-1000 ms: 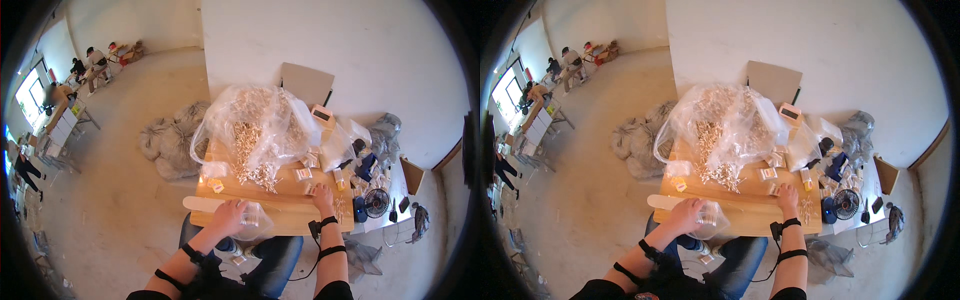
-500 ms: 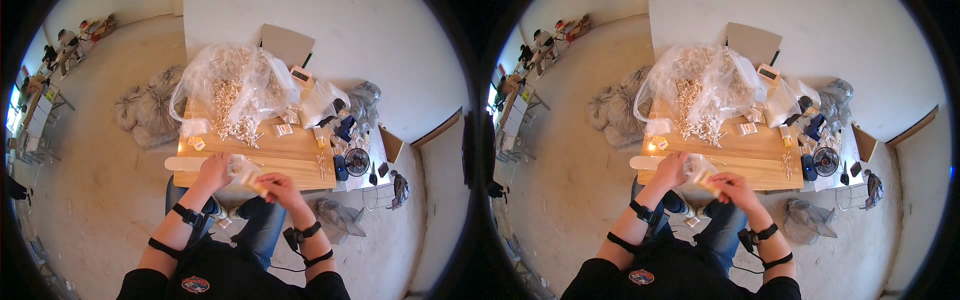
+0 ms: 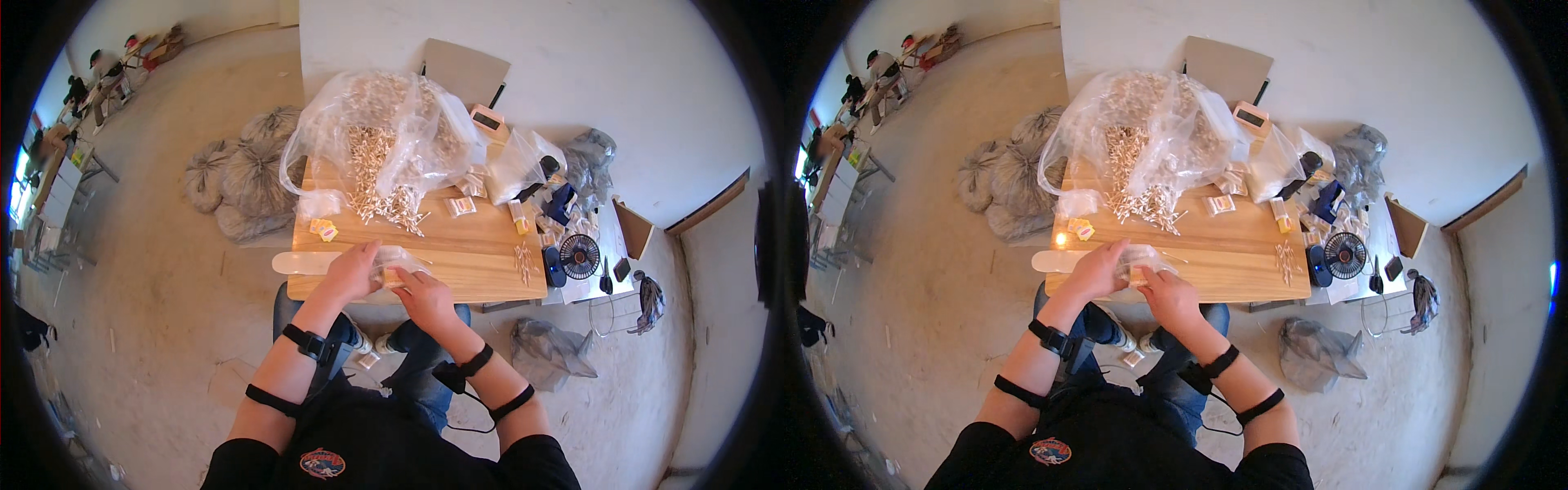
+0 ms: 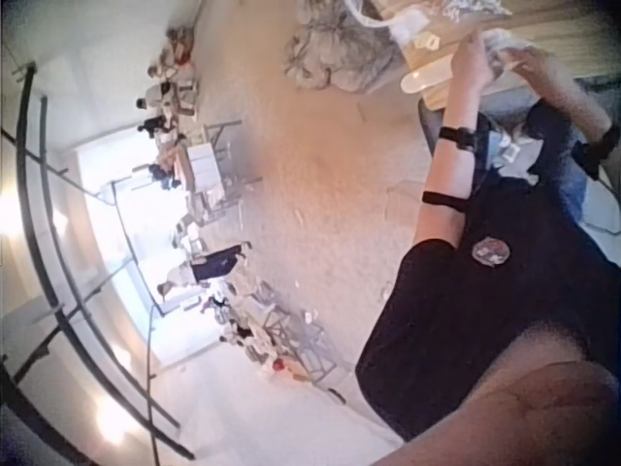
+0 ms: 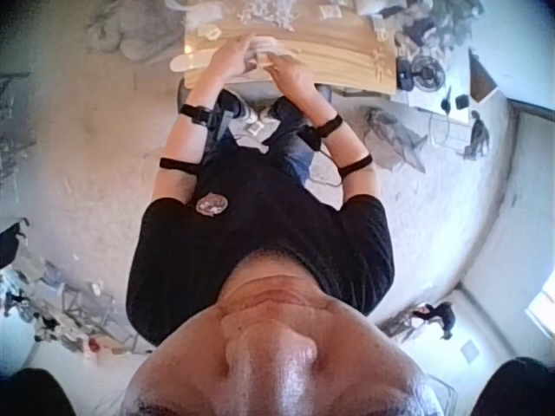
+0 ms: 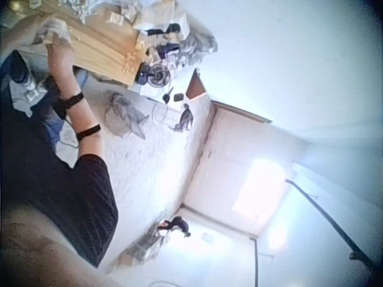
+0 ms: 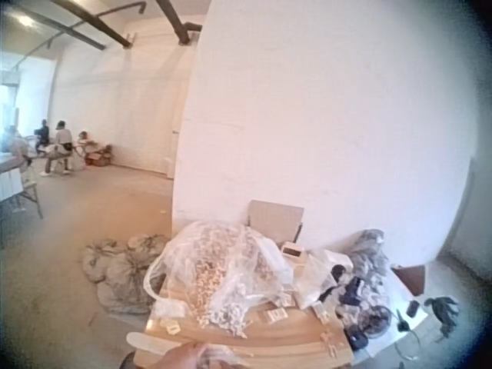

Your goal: Counting and packaging cotton swabs into small plastic bags.

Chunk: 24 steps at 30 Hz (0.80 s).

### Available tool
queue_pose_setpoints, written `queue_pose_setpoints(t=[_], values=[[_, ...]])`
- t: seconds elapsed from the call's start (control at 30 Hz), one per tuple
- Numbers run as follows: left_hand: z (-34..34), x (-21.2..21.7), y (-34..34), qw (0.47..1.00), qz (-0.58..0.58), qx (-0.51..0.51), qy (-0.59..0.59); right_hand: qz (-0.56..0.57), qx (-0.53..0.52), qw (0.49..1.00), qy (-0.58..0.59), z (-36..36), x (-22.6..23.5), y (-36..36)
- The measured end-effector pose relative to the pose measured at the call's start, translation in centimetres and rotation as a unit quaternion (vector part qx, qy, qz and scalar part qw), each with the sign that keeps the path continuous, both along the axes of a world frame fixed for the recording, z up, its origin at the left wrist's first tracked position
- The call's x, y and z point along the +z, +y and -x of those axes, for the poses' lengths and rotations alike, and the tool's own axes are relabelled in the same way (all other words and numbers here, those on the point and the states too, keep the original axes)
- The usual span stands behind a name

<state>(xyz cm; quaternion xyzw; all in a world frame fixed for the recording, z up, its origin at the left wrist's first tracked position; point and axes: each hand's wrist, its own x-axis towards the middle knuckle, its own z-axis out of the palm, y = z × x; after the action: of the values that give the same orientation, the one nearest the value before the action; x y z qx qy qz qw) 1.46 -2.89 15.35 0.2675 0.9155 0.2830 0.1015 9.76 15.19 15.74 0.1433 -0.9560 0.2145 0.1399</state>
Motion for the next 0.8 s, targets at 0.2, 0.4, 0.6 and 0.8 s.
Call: queue_pose_setpoints(t=[0.2,0.4,0.6,0.8], values=[[0.4,0.4,0.0,1.0,-0.004,-0.016,-0.012,-0.084,0.021,0.995,0.058,2.7,0.0,-0.1],[-0.3,-0.1,-0.6,0.993,-0.047,-0.014,0.109,-0.016,-0.003,0.979,0.205,3.7,1.6,-1.2],[-1.0,0.2,-0.8,0.987,0.011,0.017,0.156,0.043,0.101,0.994,-0.024,4.2,-0.1,0.9],[-1.1,0.7,-1.3,0.999,0.028,-0.007,0.045,0.047,0.12,0.99,-0.052,4.1,0.2,0.4]])
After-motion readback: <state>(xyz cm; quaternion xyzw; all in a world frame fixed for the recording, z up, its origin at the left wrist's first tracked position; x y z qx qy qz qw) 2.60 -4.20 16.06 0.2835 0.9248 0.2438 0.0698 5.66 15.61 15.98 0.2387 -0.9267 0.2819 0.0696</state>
